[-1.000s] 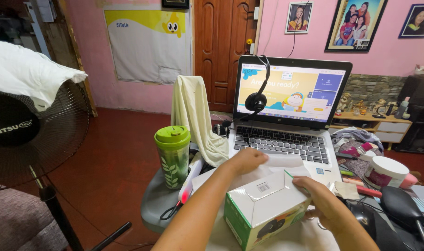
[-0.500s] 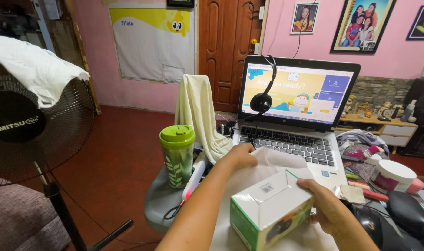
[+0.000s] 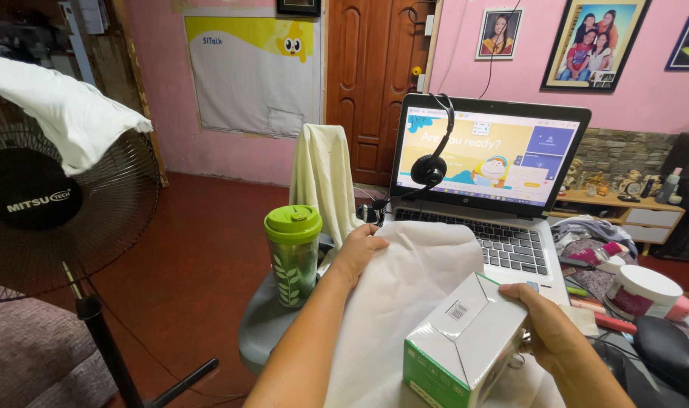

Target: The person wraps a small rectangular box with white paper on a desk. They fold the paper around the box, trim excess with scissors, and secure the edges with tape.

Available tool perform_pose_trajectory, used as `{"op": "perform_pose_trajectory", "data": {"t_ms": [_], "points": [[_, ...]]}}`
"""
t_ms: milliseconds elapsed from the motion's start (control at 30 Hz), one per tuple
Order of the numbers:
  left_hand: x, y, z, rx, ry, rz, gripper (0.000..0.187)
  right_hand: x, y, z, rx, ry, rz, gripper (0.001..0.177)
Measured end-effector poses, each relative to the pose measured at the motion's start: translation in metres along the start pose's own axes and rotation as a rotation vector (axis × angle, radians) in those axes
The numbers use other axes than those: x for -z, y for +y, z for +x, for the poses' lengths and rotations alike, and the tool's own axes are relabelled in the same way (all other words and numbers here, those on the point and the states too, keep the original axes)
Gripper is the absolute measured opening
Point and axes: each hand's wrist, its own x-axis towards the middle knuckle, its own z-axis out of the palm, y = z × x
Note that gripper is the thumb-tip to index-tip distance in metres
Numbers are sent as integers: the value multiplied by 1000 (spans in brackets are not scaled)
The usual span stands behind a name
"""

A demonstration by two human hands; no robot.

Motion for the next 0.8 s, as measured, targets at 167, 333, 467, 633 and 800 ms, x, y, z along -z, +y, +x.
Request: {"op": "perform_pose_trajectory", "data": {"t_ms": [167, 333, 467, 633, 800], "points": [[0, 9, -6, -100, 20, 16, 25, -6, 0, 0, -40, 39, -8, 53], [-5, 8, 18, -323, 188, 15, 24, -6, -3, -1, -64, 25, 52, 53], [-10, 14, 32, -427, 399, 82, 23, -7, -10, -3, -116, 20, 109, 52], [-23, 22, 30, -430, 515, 156, 24, -5, -15, -5, -122, 76, 156, 53], [-38, 41, 35, -530, 448, 64, 24, -1, -17, -1, -148, 51, 193, 56]]}}
